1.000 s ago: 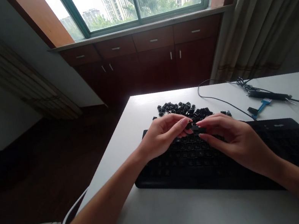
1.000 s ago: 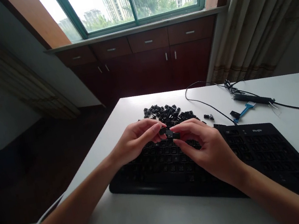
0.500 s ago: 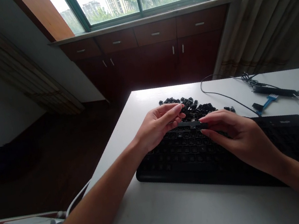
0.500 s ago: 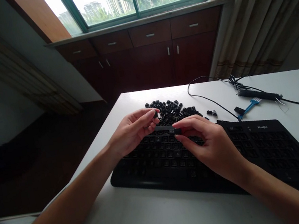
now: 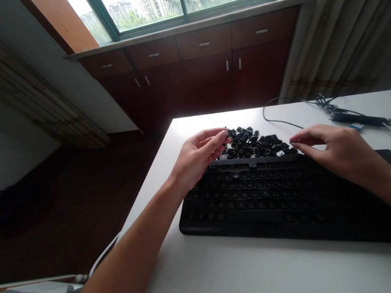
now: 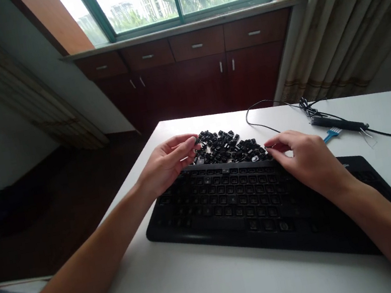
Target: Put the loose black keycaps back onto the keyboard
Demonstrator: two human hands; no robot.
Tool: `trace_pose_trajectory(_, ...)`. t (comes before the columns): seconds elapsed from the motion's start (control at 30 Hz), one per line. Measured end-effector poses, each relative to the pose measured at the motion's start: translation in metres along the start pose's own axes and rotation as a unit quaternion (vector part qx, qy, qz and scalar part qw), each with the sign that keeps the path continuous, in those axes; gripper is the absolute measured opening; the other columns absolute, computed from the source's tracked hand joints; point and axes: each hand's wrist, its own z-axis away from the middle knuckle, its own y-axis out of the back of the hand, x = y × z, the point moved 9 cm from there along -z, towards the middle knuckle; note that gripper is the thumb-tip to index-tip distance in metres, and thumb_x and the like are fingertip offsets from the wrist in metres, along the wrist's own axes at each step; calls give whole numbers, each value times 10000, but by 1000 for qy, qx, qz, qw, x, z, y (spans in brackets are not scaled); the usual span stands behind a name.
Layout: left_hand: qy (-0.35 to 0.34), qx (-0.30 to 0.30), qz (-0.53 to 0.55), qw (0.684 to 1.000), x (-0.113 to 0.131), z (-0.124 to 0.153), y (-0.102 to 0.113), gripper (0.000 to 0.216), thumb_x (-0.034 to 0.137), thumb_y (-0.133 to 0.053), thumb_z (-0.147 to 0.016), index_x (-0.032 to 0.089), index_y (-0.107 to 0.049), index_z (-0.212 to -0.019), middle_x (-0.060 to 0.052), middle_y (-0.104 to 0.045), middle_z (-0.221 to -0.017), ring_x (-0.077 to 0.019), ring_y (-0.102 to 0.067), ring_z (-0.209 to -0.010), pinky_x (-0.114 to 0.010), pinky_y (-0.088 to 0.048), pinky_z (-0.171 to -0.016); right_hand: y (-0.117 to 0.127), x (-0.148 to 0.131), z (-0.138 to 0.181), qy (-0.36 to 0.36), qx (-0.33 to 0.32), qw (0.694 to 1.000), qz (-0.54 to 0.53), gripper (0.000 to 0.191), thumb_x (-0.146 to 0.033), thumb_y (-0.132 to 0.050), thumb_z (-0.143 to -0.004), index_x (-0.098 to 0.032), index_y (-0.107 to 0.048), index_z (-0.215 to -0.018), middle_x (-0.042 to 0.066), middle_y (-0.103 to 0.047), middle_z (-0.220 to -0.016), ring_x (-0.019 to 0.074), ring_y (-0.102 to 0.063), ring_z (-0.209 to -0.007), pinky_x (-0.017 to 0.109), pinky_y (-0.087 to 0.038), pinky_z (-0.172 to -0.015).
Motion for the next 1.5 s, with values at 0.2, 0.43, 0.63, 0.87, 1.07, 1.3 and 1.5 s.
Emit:
trace_pose_trajectory(0.2, -11, 17, 9, 1000, 1, -1, 5, 341, 387, -813, -782, 195, -727, -1050, -39, -738, -961, -89, -643, -793, -217, -511, -752, 0, 15, -2, -19, -10, 996, 85, 256, -502, -632, -873, -293, -768, -932, 35, -762, -824, 251, -697, -711, 407, -537, -679)
trace_pose_trajectory(0.43, -45, 25, -83, 995, 5, 1, 3, 348, 424, -812, -769, 203, -767, -1034, -53, -739, -1008, -125, -650, -858, -237, -516, -752, -4, 16, 0, -33, -29, 995, 92, 256, -501, -633, -864, -301, -773, -942, 21, -779, -848, 260, -707, -717, 403, -511, -663)
trace_pose_trajectory(0.63, -75, -14, -147, 986, 10, 6, -11, 333, 435, -772, -810, 193, -782, -1039, -78, -758, -1030, -161, -672, -911, -259, -538, -782, -6, 25, 0, -55, -45, 992, 103, 275, -515, -626, -865, -300, -779, -940, 21, -768, -766, 263, -713, -680, 395, -508, -627)
trace_pose_trajectory(0.87, -75, -26, -158, 984, 11, 8, -17, 340, 426, -777, -803, 150, -737, -997, -72, -753, -962, -154, -688, -868, -266, -558, -785, 3, -31, 7, 72, 24, 996, 39, 331, -456, -605, -918, -222, -709, -1128, 84, -741, -991, 239, -689, -798, 407, -555, -729)
trace_pose_trajectory(1.07, -94, -74, -175, 977, 13, 20, -41, 294, 387, -801, -785, 145, -677, -896, -38, -715, -864, -126, -657, -772, -237, -528, -687, -9, -97, 33, 183, 5, 981, -64, 334, -296, -653, -935, -236, -631, -1262, 54, -706, -1088, 166, -662, -870, 335, -568, -790)
trace_pose_trajectory(1.3, -134, -117, -205, 962, 14, 36, -68, 199, 308, -789, -810, 154, -684, -880, -4, -683, -799, -93, -597, -718, -209, -476, -639, -14, -106, 42, 223, 3, 967, -121, 294, -162, -660, -918, -219, -646, -1206, 48, -693, -1093, 147, -662, -961, 282, -568, -838)
trace_pose_trajectory(1.5, -139, -126, -214, 959, 12, 36, -70, 205, 341, -730, -869, 150, -685, -929, -18, -691, -853, -104, -625, -767, -221, -500, -679, -14, -103, 39, 211, 8, 971, -109, 271, -158, -661, -914, -207, -662, -1181, 49, -686, -1086, 144, -658, -954, 277, -570, -836)
